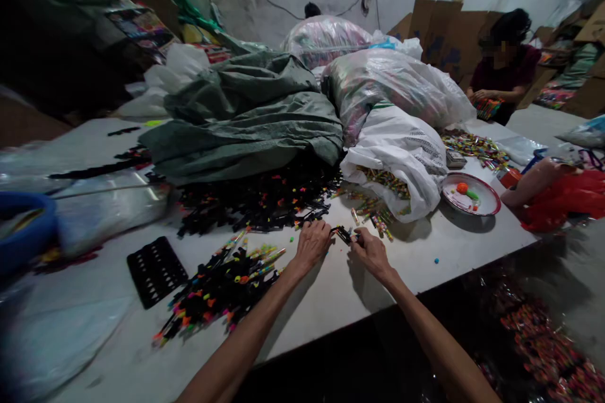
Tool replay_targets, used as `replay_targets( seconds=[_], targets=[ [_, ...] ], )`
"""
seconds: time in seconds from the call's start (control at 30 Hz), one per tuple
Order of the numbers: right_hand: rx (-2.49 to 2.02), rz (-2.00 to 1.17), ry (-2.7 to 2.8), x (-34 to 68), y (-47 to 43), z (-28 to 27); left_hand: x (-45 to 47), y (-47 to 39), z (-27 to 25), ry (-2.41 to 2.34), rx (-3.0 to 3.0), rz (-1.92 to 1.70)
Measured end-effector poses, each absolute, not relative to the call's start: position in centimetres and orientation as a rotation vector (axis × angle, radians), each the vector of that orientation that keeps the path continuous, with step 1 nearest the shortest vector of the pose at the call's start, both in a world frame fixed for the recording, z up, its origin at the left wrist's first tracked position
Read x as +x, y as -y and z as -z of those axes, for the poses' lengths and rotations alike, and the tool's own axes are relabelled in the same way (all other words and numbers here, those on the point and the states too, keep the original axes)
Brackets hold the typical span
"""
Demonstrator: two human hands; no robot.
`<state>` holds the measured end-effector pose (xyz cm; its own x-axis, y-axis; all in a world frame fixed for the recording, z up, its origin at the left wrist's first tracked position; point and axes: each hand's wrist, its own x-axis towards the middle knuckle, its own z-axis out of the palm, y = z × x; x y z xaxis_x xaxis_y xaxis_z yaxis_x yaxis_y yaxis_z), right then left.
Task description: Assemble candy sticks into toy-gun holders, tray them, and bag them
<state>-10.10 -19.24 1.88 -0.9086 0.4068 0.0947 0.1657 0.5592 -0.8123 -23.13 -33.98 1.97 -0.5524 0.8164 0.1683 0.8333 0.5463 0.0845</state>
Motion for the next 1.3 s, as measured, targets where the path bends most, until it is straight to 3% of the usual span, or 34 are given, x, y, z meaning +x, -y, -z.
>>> replay_targets(
  seconds=[0.2,0.33,0.5,0.83,1.13,1.23,1.3],
  targets=[
    [-0.313,-1.879,2.265,-9.5,20.1,-4.1,-19.4,37.3,-3.7,2.827,-1.549,0.436],
    [-0.164,-1.947,2.31,-8.8,21.4,-4.9,-17.5,38.9,-5.0,2.967,-1.612,0.651],
    [-0.049,-1.983,2.263,-8.1,21.8,-5.4,-16.6,39.5,-5.6,2.954,-1.667,0.587],
    [0.171,-1.768,2.509,-7.5,22.3,-7.4,-15.8,40.4,-6.4,2.93,-1.758,0.548],
    [0.439,-1.534,2.837,-6.7,23.7,-6.3,-14.5,42.6,-5.8,3.073,-1.799,0.859],
    [0.379,-1.552,2.848,-7.4,23.5,-5.9,-15.7,43.7,-6.5,3.08,-1.717,0.721],
    [0.102,-1.318,2.92,-7.9,22.7,-5.6,-17.3,44.8,-6.8,2.99,-1.556,0.487]
  ],
)
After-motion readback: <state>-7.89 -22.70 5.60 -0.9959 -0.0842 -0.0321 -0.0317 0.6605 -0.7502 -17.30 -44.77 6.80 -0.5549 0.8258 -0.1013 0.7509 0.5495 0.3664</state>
